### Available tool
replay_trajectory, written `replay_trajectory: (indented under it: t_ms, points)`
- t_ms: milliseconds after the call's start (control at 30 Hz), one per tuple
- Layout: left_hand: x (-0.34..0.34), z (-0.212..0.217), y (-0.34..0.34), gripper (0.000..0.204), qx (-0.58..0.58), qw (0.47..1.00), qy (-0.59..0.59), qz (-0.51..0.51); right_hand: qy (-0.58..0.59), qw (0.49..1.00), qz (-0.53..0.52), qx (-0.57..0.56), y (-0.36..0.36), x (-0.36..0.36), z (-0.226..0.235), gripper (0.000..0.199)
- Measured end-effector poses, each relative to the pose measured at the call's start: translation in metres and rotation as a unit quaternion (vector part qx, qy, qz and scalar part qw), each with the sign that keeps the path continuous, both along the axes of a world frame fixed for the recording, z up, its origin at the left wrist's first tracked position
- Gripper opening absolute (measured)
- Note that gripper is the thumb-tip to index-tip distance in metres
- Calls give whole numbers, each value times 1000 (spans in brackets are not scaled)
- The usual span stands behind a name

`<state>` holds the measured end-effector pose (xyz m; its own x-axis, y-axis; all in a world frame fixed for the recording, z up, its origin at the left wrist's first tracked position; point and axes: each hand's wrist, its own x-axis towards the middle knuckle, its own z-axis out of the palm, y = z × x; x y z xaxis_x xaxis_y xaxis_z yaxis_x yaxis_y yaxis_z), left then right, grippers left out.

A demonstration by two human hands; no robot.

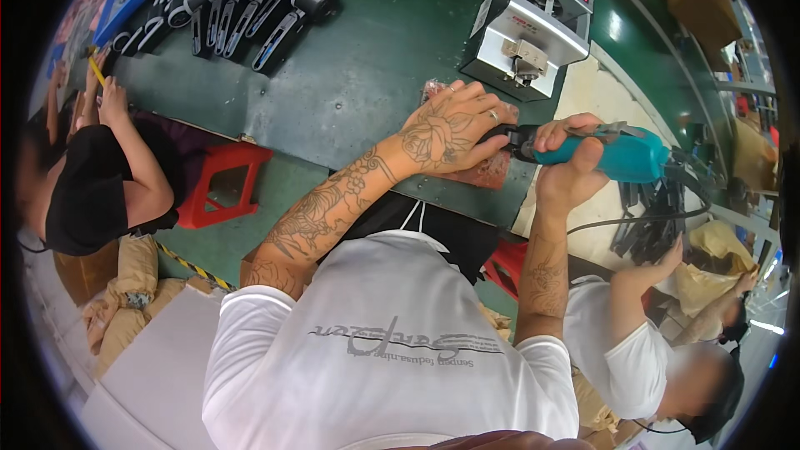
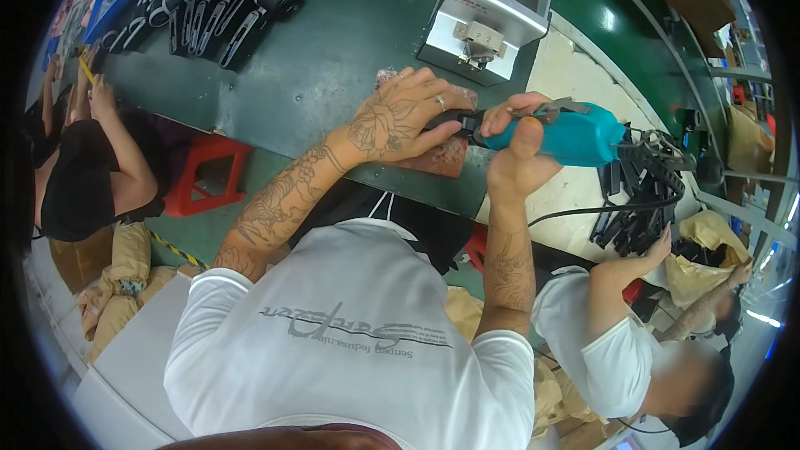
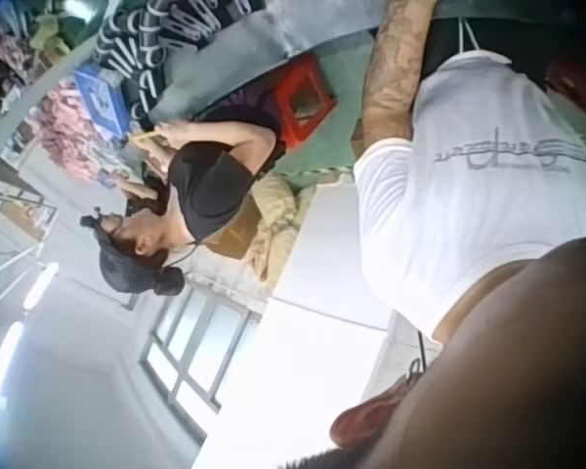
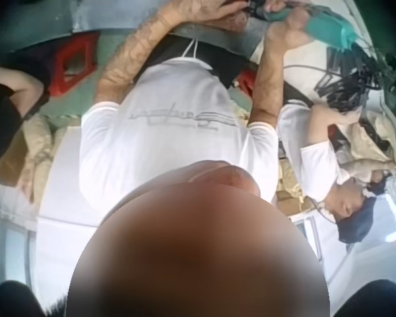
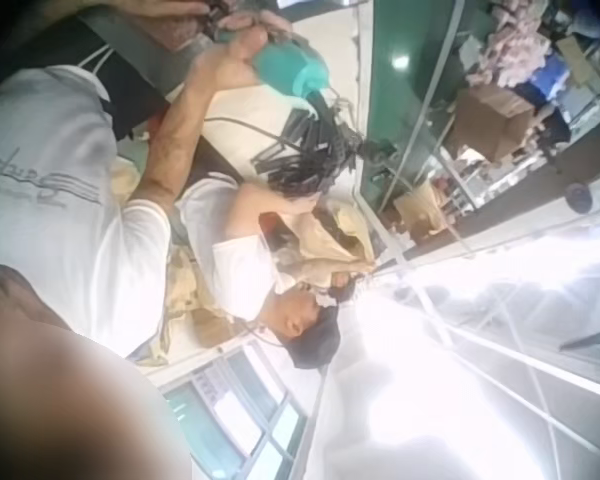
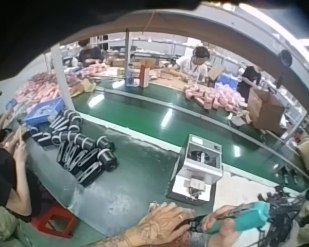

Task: The recorder uses a pneumatic tool to assemble or process black plastic components on an electronics production floor.

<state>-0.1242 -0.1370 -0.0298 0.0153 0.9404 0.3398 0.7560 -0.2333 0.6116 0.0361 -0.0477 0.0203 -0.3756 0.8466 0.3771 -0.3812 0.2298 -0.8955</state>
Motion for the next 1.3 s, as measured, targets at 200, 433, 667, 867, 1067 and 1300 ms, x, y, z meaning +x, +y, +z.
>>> replay_trajectory:
  t_ms: [200, 433, 667, 867, 1067, 1300]
  points:
    - [1, 1, 1, 32, 0, 1000, 13, 6, -3, 1000, -10, 23, 1, -9, -7, 51]
    - [1, 6, 6, 30, 13, 1000, -14, -1, 7, 1000, -11, 11, 0, -9, -7, 47]
    - [-2, 8, -1, 31, 2, 1000, -24, -11, 7, 999, -12, -32, -9, -8, -11, 48]
    - [9, 14, -26, 32, 84, 988, 79, -101, 66, 994, -36, -77, -38, 19, 28, 60]
    - [-43, 25, -73, 36, 71, 989, 52, 122, 70, 995, -73, 13, -53, 47, 30, 68]
    - [-147, -6, -95, 37, 85, 891, 245, 372, 15, 993, -107, -39, -41, 60, -2, 65]
